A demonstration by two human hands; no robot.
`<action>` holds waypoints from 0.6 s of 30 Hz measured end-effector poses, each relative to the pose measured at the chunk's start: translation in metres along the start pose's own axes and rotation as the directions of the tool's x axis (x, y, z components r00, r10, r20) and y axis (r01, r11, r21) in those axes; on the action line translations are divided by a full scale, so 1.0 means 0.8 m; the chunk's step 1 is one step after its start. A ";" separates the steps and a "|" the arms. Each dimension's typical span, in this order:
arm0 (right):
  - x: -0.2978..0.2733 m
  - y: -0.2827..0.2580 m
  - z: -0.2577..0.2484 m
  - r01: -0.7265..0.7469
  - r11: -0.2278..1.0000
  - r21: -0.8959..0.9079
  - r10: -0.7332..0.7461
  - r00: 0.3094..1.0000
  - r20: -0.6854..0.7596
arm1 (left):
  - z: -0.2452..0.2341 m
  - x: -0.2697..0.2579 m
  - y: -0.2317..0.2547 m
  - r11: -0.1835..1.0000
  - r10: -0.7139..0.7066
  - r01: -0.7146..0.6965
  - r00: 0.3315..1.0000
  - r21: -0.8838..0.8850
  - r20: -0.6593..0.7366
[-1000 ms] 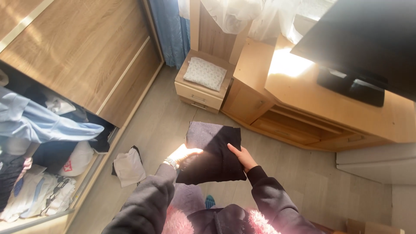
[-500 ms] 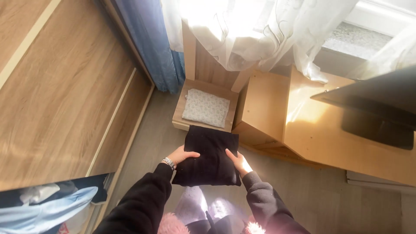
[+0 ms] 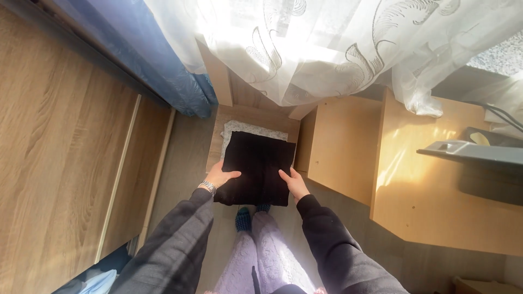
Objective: The person folds a black garment and places it on a stack of folded items. Then the person folds several blankets and bed linens on a bed, including a patterned blanket, a striped blanket, a purple blanket, and a brown floral blanket. The person also folds a light blue pillowcase and a white pillowcase and places them on the bed.
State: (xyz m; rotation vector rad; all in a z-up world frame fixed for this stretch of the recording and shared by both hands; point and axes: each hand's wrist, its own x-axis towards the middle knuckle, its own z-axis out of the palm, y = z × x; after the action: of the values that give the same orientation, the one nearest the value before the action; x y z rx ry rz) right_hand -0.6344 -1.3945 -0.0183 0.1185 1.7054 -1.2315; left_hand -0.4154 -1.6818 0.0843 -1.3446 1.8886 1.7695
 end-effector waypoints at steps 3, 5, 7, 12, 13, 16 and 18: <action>0.019 -0.034 0.018 0.035 0.999 0.030 -0.034 0.999 -0.014 | -0.002 0.037 0.018 0.998 0.019 -0.021 0.999 -0.064 -0.033; -0.016 -0.092 0.049 0.021 0.999 0.030 -0.021 1.000 -0.012 | 0.000 0.051 0.022 0.997 0.018 -0.021 0.999 -0.076 -0.049; -0.024 -0.124 0.063 0.012 0.999 0.030 -0.012 1.000 -0.013 | -0.002 0.061 0.036 0.996 0.022 -0.027 0.998 -0.088 -0.065; -0.025 -0.136 0.059 -0.028 0.978 -0.209 0.032 0.999 0.018 | 0.001 0.059 0.035 0.856 -0.311 0.378 0.922 0.354 -0.231; -0.036 -0.141 0.062 -0.027 0.978 -0.207 0.032 0.999 0.019 | 0.013 0.076 -0.001 0.855 -0.312 0.379 0.921 0.355 -0.233; -0.061 -0.155 0.065 -0.072 0.983 -0.172 0.076 0.997 0.014 | 0.042 0.103 -0.067 0.905 -0.325 0.342 0.939 0.251 -0.110; -0.072 -0.154 0.063 -0.054 0.980 -0.192 0.064 0.997 0.047 | 0.052 0.079 -0.060 0.912 -0.309 0.319 0.948 0.259 -0.078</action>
State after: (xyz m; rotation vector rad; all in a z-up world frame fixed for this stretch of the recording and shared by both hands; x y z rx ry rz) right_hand -0.6431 -1.4675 0.1071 0.0206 1.7514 -1.0130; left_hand -0.4325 -1.6671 -0.0025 -1.4825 1.7336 1.2913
